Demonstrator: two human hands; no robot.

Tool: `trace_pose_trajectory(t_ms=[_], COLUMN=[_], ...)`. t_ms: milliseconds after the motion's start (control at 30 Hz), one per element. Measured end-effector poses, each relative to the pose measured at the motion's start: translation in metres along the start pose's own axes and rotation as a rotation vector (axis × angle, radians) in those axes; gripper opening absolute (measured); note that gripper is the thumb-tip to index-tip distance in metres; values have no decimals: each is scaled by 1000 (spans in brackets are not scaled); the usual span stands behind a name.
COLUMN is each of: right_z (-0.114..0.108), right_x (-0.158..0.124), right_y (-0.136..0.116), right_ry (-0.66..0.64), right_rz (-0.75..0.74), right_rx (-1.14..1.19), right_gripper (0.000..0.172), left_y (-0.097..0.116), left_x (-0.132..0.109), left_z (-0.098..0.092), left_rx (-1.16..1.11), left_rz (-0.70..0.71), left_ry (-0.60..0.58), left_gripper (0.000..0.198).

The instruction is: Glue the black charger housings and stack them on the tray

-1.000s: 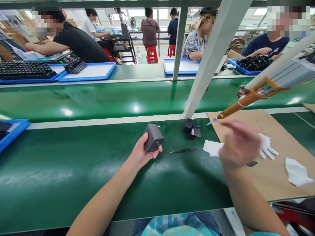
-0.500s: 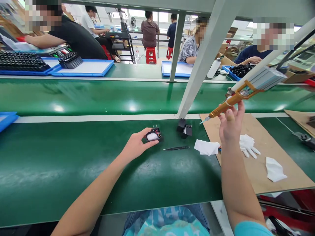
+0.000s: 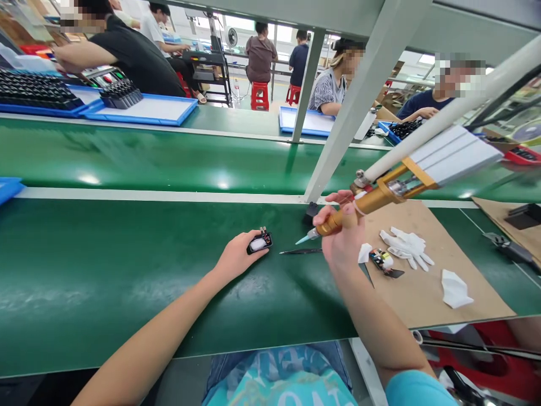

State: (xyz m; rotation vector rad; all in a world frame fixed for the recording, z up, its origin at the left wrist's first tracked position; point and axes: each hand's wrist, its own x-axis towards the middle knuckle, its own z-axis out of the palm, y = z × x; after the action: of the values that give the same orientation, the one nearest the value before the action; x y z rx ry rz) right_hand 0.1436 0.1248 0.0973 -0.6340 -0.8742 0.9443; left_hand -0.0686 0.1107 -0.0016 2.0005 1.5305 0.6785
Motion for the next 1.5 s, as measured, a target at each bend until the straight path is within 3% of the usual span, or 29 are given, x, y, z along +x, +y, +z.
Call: trace_pose_trajectory(t_ms=[233,533,867,1233,1367,1500], right_z=[47,57,59,62,65,67], right_x=[-8,-11,-13,-19,-23,-28], right_y=[12,17,16,15,14,12], right_ry=[-43,-80,-89,-116,-119,-147], right_rz=[101,90,67,51,56,75], right_rx=[88,153,122,122,132,185], right_gripper=[28,30,31,28,29,26], left_y=[14,31,33,30,31,34], left_x=[-9,-16,-18,-17,-18,-21], left_z=[-7,-21,-24,-14,-7,-3], left_rx=[92,6,-6,-23,-115,-195], left_rz=[44,164,154,46,78,134], left_ry=[174,324,326,233,179,206], left_gripper=[40,30,31,35,37,40])
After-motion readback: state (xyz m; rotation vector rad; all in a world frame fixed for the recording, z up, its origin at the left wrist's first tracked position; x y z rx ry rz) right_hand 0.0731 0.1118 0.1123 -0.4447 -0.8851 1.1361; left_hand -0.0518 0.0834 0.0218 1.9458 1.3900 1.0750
